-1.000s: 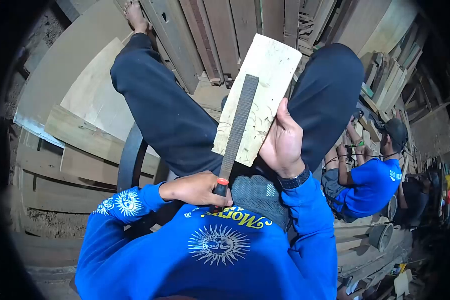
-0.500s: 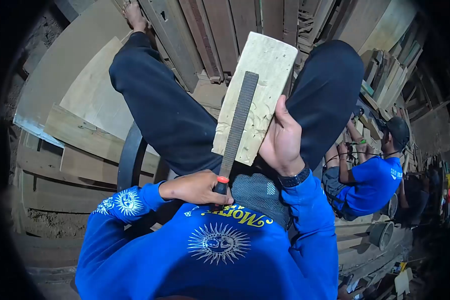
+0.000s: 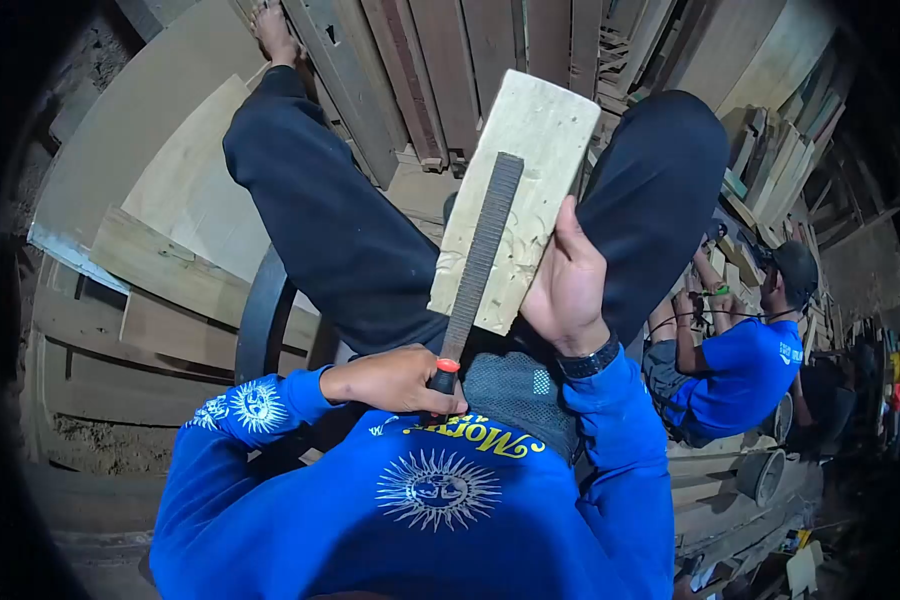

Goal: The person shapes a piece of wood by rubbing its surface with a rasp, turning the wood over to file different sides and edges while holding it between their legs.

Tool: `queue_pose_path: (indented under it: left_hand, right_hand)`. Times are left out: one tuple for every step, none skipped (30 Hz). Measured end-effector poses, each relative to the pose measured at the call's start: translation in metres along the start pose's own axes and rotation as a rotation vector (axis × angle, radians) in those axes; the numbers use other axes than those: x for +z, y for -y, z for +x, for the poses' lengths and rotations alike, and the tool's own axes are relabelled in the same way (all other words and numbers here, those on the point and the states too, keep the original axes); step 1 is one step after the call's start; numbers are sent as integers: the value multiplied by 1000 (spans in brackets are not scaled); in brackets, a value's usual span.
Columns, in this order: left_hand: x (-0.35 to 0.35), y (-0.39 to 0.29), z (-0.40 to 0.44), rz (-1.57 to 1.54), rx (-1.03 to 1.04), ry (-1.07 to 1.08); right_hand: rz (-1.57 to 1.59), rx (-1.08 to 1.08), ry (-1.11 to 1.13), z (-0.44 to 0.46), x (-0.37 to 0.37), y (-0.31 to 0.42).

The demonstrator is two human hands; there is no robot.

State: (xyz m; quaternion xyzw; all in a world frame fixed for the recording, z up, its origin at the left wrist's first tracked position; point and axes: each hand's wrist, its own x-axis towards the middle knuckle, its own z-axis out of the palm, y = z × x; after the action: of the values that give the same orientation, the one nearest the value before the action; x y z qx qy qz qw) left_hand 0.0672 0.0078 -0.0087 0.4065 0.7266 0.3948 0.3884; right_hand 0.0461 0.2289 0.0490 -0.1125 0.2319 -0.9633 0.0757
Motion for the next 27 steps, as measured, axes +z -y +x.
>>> queue_pose_path:
  left_hand:
    - [2, 6, 1, -2, 0, 0]
    - [4, 10, 2, 9, 8, -2]
    - [4, 10, 3, 22, 16, -2]
    - [3, 9, 2, 25, 14, 2]
    - [1, 7, 1, 2, -5, 7]
    - [-1, 2, 0, -22, -23, 12]
    - [-2, -4, -2, -19, -25, 16]
    - [-5, -12, -5, -28, -45, 46]
    - [-7, -16, -6, -38, -64, 75]
    - [-4, -10, -5, 8, 21, 4]
    - [-6, -11, -3, 8, 23, 3]
    - [-10, -14, -2, 20, -51, 55]
    - [-12, -16, -1, 30, -125, 106]
    - [-7, -7, -1, 104, -41, 55]
    - [-7, -11, -3, 99, -42, 53]
    - [-10, -19, -5, 77, -53, 60]
    - [-12, -23, -5, 55, -64, 68]
    - [-14, -23, -2, 210, -171, 139]
    - [-13, -22, -2, 215, -173, 143]
    - [-11, -17, -3, 93, -99, 111]
    - [-9, -16, -4, -29, -26, 80]
    - [-8, -16, -5, -26, -27, 82]
    - [-8, -18, -6, -11, -77, 89]
    - [-8, -19, -6, 4, -128, 95]
    - [-9, -19, -5, 5, -127, 95]
    - [-10, -17, -5, 17, -111, 81]
    - [-9, -16, -4, 25, -93, 66]
  right_hand:
    - [7, -40, -1, 0, 2, 2]
    - [2, -56, -9, 0, 4, 2]
    - [3, -60, -9, 0, 3, -2]
    - [-18, -17, -38, 0, 0, -7]
    - [-40, 25, -67, -1, -2, -13]
    - [-63, 72, -62, -2, -2, -22]
    - [-18, 146, -70, -5, 1, -30]
    - [-24, 176, -65, -4, -3, -36]
    - [-32, 207, -59, -3, -6, -40]
    - [7, 213, 1, -2, -6, -37]
    - [3, 204, -11, -1, -6, -33]
    - [-3, 170, -24, -1, -4, -27]
    - [-8, 139, -37, -1, -2, -19]
    - [8, 98, 17, -1, -3, -12]
    - [48, 73, 31, 0, -2, -6]
    - [36, 42, -3, 0, 2, -1]
    - [25, 9, -37, 0, 5, 1]
    - [0, -1, 17, -1, 7, 2]
    - [-3, 8, -40, -1, 4, -6]
    - [-13, 43, -59, -1, -1, -15]
    - [-23, 78, -78, -2, -3, -23]
    - [-32, 131, -100, -4, 1, -30]
    - [-34, 170, -97, -4, -2, -39]
    - [-23, 180, -78, -4, -2, -39]
    - [-12, 193, -59, -3, -1, -39]
    - [-25, 174, -50, -2, -2, -35]
    - [-39, 160, -42, -2, -2, -29]
